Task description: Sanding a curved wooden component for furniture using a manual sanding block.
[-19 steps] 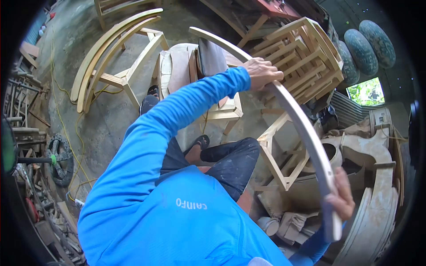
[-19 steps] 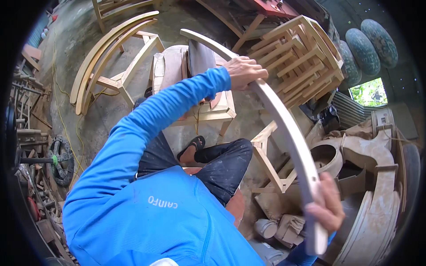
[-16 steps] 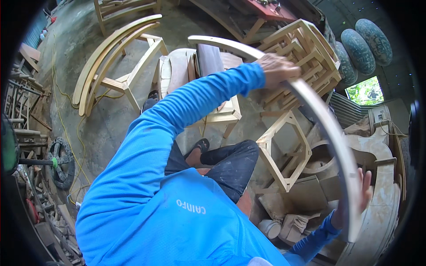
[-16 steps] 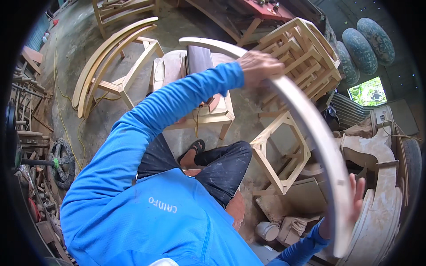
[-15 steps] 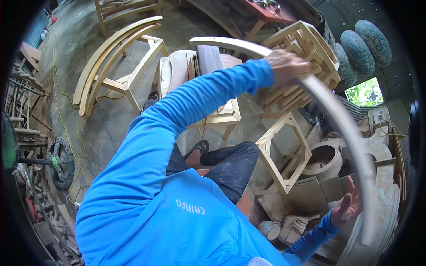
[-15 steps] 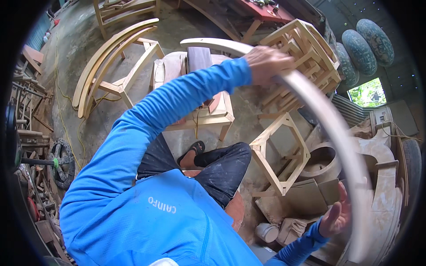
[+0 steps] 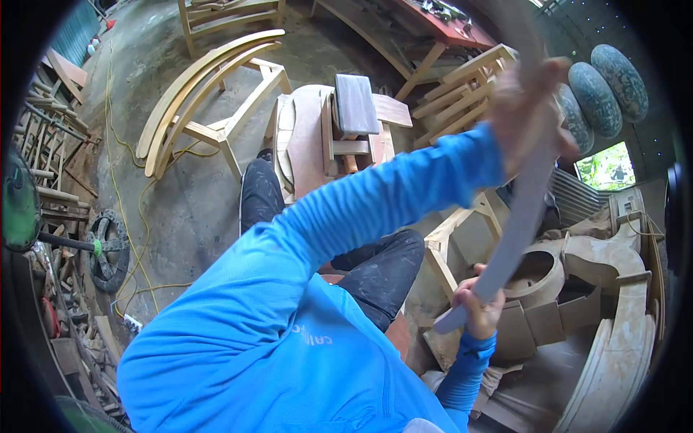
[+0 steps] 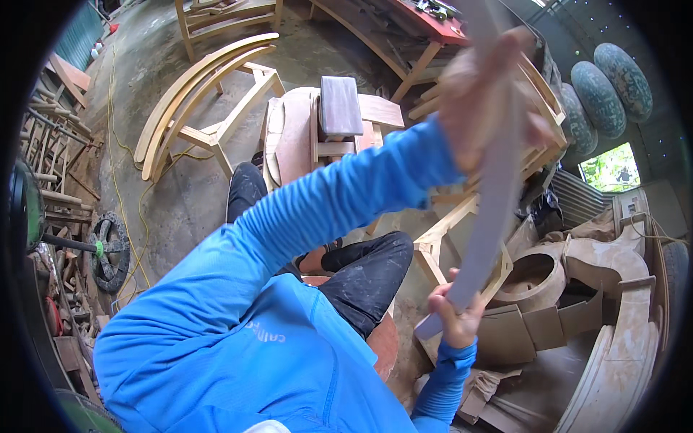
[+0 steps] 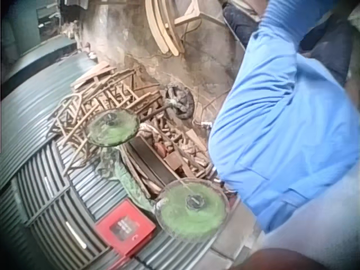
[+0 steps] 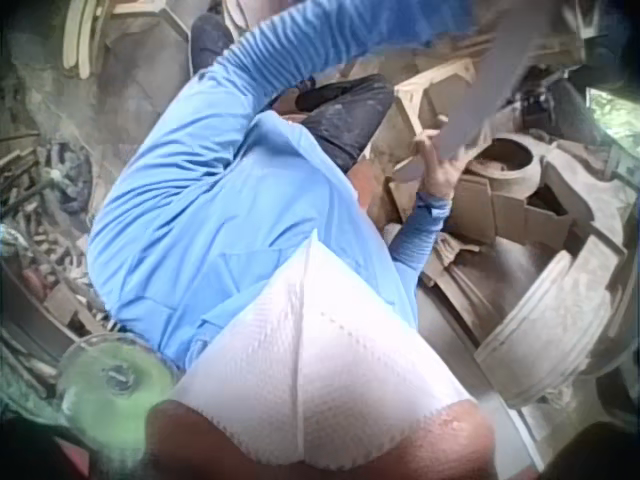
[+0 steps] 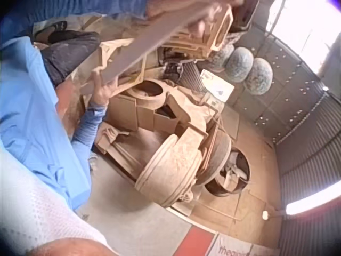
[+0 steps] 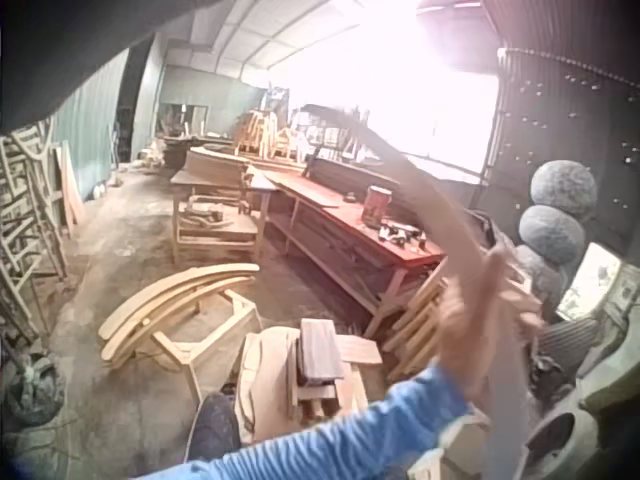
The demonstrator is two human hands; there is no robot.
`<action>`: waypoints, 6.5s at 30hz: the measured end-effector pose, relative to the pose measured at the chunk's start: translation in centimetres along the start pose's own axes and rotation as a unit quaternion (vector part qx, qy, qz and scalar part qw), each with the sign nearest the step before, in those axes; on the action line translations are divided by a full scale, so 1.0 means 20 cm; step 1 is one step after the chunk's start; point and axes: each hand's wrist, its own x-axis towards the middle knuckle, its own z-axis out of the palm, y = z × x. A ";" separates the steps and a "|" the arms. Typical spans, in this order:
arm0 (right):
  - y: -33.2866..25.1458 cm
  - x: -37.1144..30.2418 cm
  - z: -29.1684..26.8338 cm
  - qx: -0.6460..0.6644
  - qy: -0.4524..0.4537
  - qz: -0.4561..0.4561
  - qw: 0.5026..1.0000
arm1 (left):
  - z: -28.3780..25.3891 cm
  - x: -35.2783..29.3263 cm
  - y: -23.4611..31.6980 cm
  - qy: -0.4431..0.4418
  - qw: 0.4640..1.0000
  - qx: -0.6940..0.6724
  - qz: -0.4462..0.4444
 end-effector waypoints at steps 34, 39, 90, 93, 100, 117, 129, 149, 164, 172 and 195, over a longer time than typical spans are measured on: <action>0.60 1.59 0.75 -0.518 -0.115 -0.033 0.847 | -2.59 0.93 0.57 0.178 0.359 0.856 -0.326; 0.60 2.19 1.07 -0.587 -0.108 -0.092 0.797 | -2.56 0.95 0.50 0.139 0.383 0.854 -0.325; 0.64 2.46 1.29 -0.539 -0.137 -0.145 0.819 | -1.95 -0.15 0.74 0.099 0.554 0.824 0.068; 0.65 2.00 0.95 -0.494 -0.157 -0.132 0.845 | -1.88 -0.14 0.64 0.083 0.537 0.839 0.042; 0.09 0.60 0.11 -0.546 -0.160 -0.027 0.822 | -1.43 -0.11 0.47 -0.340 0.407 0.845 -0.059; 0.00 -0.35 -0.26 0.238 0.204 -0.066 0.947 | -1.22 -0.35 0.19 -0.295 0.516 0.790 0.152; -0.29 0.28 -0.28 0.170 0.221 -0.110 0.954 | -1.54 -0.11 0.27 -0.256 0.578 0.771 0.083; 0.73 2.33 1.37 -0.007 0.042 -0.312 0.949 | -2.46 0.79 0.69 -0.140 0.396 0.859 -0.292; -0.53 0.42 -0.11 -0.133 0.145 -0.140 0.970 | -1.42 -0.03 0.27 -0.292 0.567 0.769 0.036; -1.21 -0.11 -0.68 -0.150 0.084 -0.125 0.977 | -0.73 -0.39 0.10 -0.231 0.621 0.749 0.025; 0.44 1.93 1.14 -0.211 -0.070 -0.402 0.888 | -2.00 -0.09 0.58 0.018 0.581 0.814 -0.028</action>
